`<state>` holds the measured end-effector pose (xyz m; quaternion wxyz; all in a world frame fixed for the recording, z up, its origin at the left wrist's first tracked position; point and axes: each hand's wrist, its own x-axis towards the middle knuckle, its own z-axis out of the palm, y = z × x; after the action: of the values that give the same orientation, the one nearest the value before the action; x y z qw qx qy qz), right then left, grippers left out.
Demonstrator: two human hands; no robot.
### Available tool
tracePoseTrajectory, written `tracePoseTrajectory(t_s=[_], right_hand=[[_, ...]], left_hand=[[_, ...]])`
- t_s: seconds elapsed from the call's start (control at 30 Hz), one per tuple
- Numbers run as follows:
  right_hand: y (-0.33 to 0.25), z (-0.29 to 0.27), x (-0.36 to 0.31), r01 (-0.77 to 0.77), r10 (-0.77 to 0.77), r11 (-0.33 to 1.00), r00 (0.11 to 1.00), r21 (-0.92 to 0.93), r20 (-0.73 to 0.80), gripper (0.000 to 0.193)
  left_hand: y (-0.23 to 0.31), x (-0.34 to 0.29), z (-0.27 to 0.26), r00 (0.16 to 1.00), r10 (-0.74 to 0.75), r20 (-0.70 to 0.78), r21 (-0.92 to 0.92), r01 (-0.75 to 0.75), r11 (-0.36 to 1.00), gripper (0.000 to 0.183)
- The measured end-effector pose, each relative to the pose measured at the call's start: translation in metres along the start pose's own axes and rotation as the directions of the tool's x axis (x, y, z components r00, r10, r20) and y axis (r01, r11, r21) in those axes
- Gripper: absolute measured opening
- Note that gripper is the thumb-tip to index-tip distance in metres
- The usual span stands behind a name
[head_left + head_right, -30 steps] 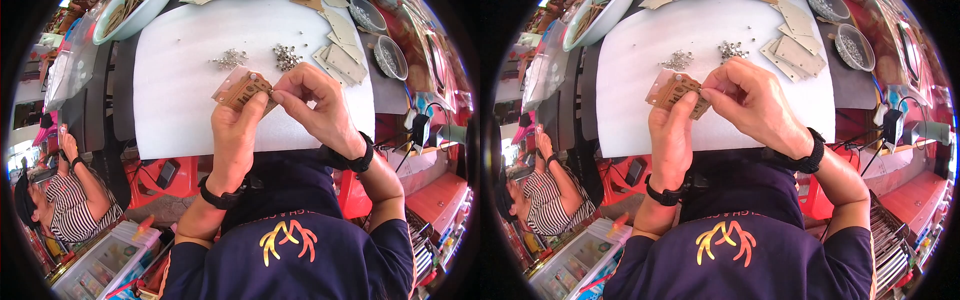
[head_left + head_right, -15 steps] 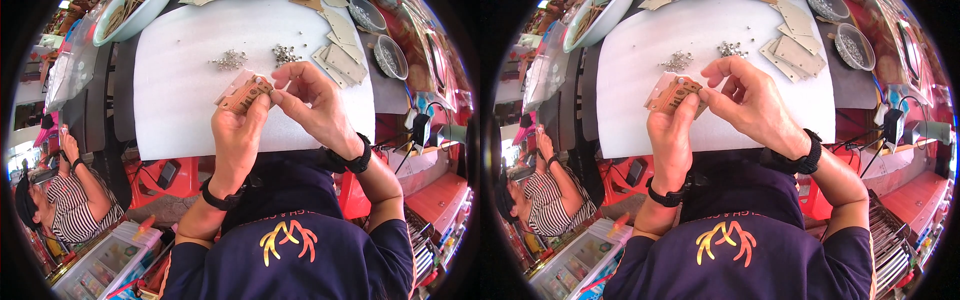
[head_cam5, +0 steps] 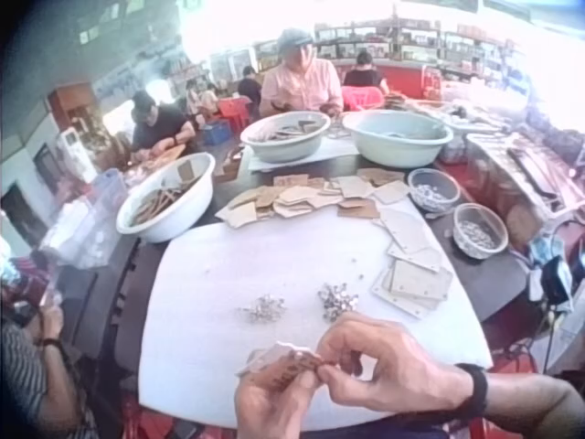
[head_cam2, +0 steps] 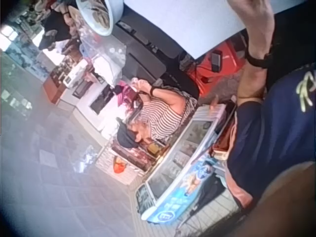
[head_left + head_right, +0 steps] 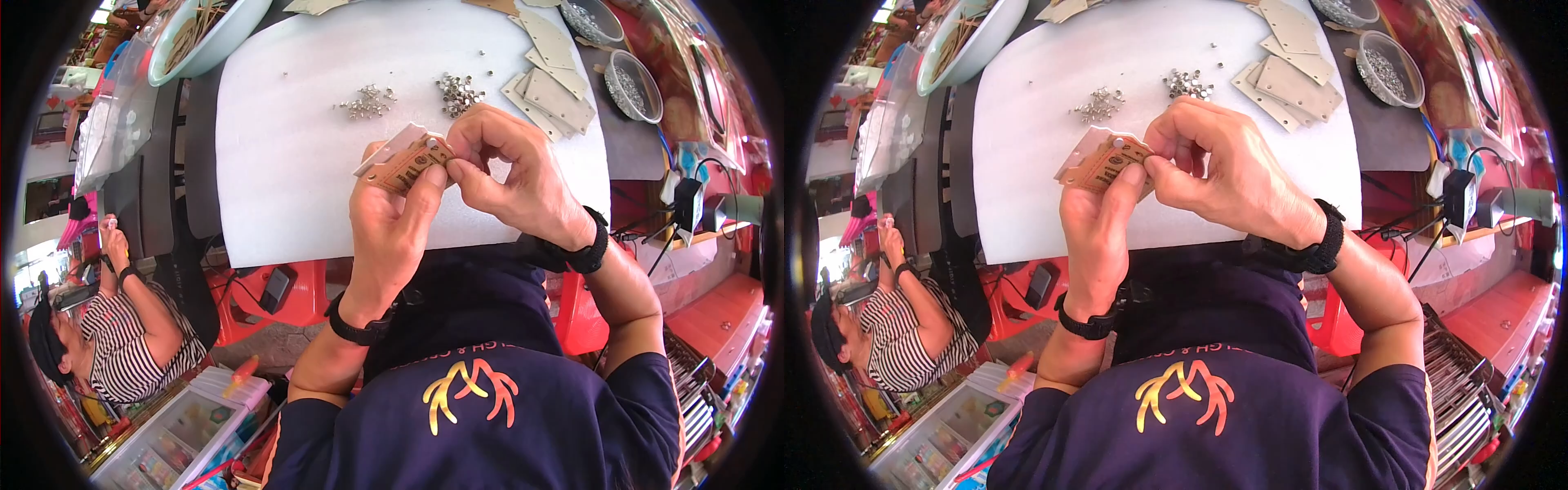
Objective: The recorder attaches small metal eyelets to cardboard tags at a workstation.
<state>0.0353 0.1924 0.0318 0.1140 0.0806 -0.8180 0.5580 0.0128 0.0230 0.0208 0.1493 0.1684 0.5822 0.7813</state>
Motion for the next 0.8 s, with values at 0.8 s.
tracePoseTrajectory(t_s=[0.8], right_hand=[[-0.004,0.003,-0.003,-0.439,0.377,0.873,0.884,0.211,0.278,0.028]], left_hand=[[0.009,0.006,-0.016,0.967,-0.226,-0.114,-0.225,0.197,0.954,0.028]])
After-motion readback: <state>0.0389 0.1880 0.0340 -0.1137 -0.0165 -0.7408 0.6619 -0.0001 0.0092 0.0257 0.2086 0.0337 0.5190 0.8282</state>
